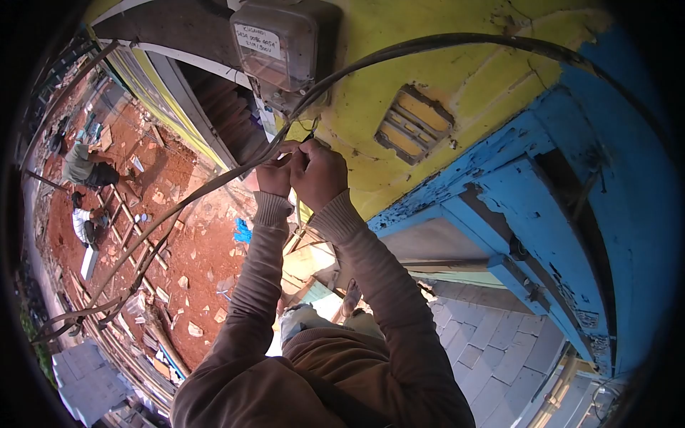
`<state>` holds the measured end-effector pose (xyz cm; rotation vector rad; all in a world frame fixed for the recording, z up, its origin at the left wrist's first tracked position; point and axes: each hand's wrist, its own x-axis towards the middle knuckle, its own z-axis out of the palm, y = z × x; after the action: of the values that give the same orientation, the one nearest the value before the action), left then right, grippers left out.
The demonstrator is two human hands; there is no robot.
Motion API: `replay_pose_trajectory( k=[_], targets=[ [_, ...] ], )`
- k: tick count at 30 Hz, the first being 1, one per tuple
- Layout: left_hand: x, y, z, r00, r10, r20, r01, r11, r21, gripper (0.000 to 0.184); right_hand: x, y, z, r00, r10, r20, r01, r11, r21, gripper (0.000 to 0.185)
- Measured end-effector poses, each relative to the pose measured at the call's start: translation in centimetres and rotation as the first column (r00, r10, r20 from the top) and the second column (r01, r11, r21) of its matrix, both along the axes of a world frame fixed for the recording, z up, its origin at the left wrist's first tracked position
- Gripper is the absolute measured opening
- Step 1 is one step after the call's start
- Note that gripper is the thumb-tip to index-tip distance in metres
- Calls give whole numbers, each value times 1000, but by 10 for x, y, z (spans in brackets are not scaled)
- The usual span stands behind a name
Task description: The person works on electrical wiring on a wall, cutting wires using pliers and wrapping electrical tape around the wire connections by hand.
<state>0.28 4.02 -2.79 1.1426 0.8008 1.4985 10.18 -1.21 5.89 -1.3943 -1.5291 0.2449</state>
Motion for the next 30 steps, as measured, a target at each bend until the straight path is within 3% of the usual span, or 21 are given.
replay_pose_trajectory(
  k=[1,3,7,8,11,16,21,25,27,28,30],
  targets=[
    [0,-1,2,1000,1,1,-1,1000,0,20,0,1,-1,997,-28,77,27,1000,10,14],
    [-2,-4,7,1000,-2,12,3,997,-81,20,2,0,0,998,-15,60,14,1000,19,14],
    [-2,-8,20,998,-15,-62,11,997,-70,20,19,-4,11,998,24,66,-24,1000,-6,13],
    [-1,-10,24,998,-54,-24,51,994,-100,20,21,-1,4,991,74,-109,-70,997,40,14],
    [2,-10,22,994,-107,25,110,985,-130,20,34,-9,20,999,3,-51,-6,998,-64,15],
    [2,-11,24,996,-90,0,89,984,-151,18,46,-5,11,987,14,-158,-29,995,-96,13],
    [-3,-13,26,994,-105,-5,103,981,-164,14,44,-6,5,980,-186,-66,171,967,-187,22],
    [-6,-13,28,994,-109,-16,105,986,-131,14,37,3,-13,966,-230,-121,199,953,-227,24],
    [-6,-14,30,994,-112,-13,108,980,-166,13,36,13,-31,915,-178,-363,42,935,-352,23],
    [-7,-14,28,993,-113,-15,109,980,-167,13,35,14,-32,914,-179,-365,42,935,-353,23],
    [-9,-13,28,987,-154,-34,151,985,-84,16,35,15,-32,574,-133,-808,-346,856,-386,20]
  ],
)
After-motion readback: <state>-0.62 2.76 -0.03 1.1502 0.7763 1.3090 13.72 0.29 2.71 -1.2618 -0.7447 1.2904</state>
